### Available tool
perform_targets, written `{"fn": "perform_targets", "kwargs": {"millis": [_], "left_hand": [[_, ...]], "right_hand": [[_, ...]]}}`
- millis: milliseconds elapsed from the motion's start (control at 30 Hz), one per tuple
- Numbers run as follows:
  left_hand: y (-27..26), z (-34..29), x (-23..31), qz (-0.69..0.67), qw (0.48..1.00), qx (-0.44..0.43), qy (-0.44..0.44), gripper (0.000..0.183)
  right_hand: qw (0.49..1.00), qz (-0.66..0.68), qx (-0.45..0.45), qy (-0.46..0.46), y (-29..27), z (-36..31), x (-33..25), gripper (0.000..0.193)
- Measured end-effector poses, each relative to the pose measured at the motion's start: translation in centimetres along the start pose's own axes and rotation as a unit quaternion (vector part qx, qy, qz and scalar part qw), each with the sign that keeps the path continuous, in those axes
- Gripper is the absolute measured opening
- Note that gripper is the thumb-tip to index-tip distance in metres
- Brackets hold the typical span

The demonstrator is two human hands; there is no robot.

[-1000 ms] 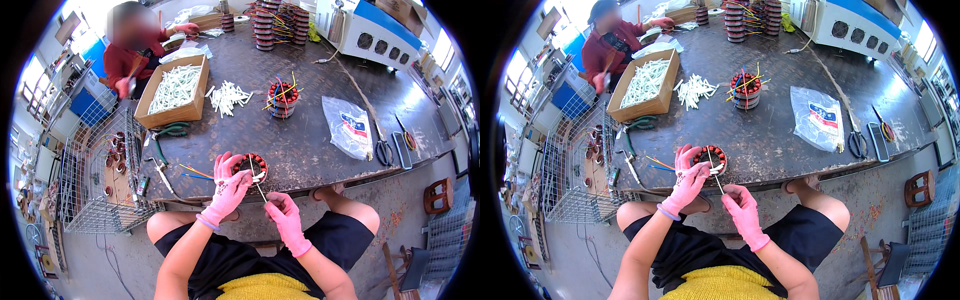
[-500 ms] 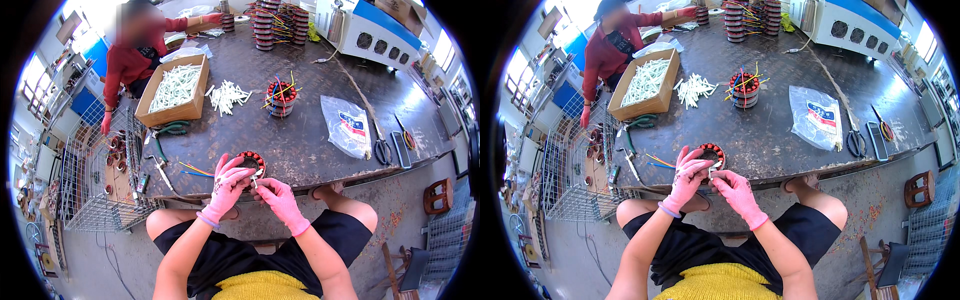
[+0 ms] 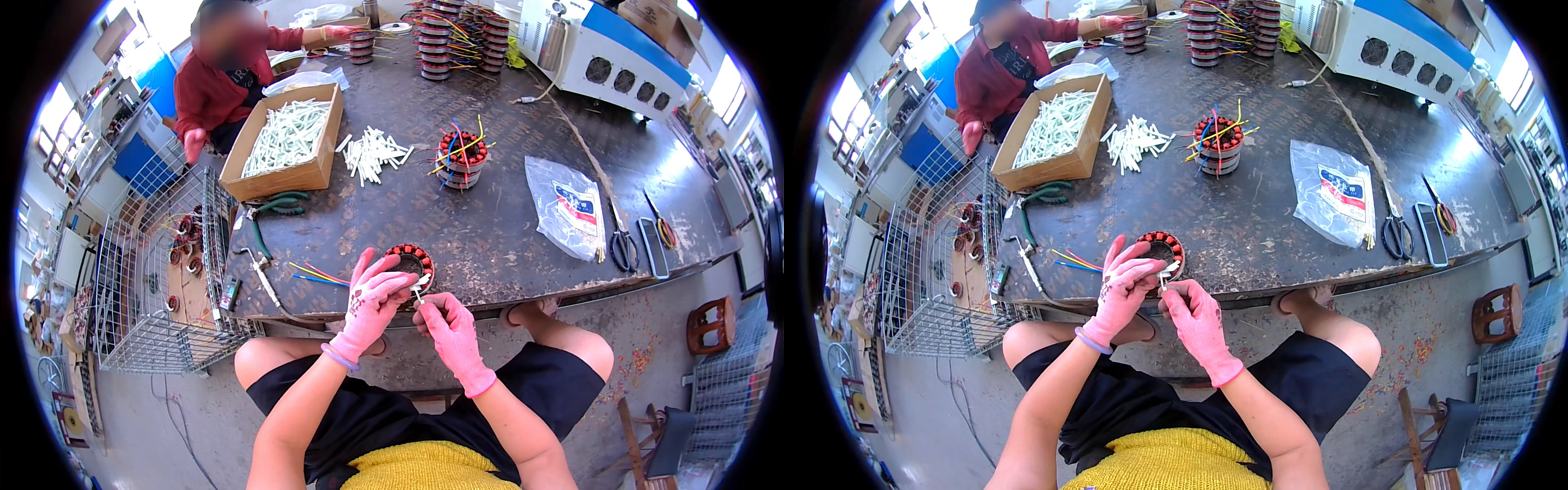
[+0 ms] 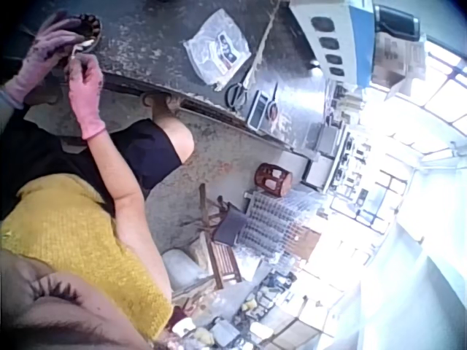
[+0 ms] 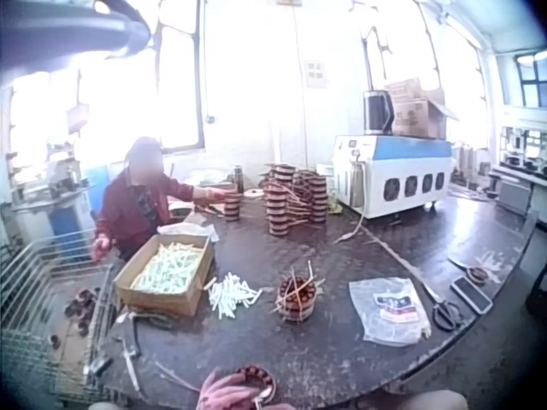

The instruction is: The person assembles small motor components by inserting white insulation strips into the slots of a stator core and then threading colored wires through the core using a small tool.

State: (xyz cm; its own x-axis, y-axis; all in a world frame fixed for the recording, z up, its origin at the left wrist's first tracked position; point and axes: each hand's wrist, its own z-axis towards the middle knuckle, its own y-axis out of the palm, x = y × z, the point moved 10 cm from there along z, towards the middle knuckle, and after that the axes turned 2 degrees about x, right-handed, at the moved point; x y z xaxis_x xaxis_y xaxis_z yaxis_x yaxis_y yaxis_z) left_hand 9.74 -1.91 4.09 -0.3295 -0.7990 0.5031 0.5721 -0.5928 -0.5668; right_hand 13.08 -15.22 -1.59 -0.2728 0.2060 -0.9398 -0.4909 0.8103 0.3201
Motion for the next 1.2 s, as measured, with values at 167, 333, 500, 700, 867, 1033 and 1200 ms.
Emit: {"fn": "perform_targets", "kwargs": {"millis": [167, 333, 500, 700, 867, 1033, 1200], "left_hand": [[-0.1, 0.3, 0.2, 0.0, 1.0, -0.003, -0.008, 0.033], [0.0, 0.3, 0.1, 0.004, 1.0, -0.007, -0.012, 0.034], [-0.2, 0.2, 0.0, -0.002, 1.0, 0.002, -0.011, 0.033], [-0.3, 0.1, -0.1, -0.004, 1.0, -0.011, -0.016, 0.03], [0.4, 0.4, 0.0, -0.019, 1.0, -0.015, -0.019, 0.029], [0.8, 0.3, -0.2, -0.014, 0.999, -0.027, -0.021, 0.029], [-0.9, 0.2, -0.3, -0.019, 0.999, 0.014, -0.034, 0.03]], "right_hand": [[0.999, -0.031, 0.023, 0.023, 0.1, 0.1, -0.1, 0.015], [0.999, -0.038, 0.026, 0.013, 0.3, -0.2, -0.4, 0.016], [0.999, -0.03, 0.045, 0.002, 0.3, -0.2, -0.3, 0.016], [0.991, -0.092, 0.084, 0.039, 0.1, 0.8, -0.1, 0.02], [0.987, -0.126, 0.097, 0.015, -0.4, 2.7, 0.4, 0.028], [0.977, -0.192, 0.091, 0.033, -1.2, 2.8, 0.1, 0.026], [0.948, -0.269, 0.078, -0.154, 0.8, 1.0, -5.4, 0.032]]}}
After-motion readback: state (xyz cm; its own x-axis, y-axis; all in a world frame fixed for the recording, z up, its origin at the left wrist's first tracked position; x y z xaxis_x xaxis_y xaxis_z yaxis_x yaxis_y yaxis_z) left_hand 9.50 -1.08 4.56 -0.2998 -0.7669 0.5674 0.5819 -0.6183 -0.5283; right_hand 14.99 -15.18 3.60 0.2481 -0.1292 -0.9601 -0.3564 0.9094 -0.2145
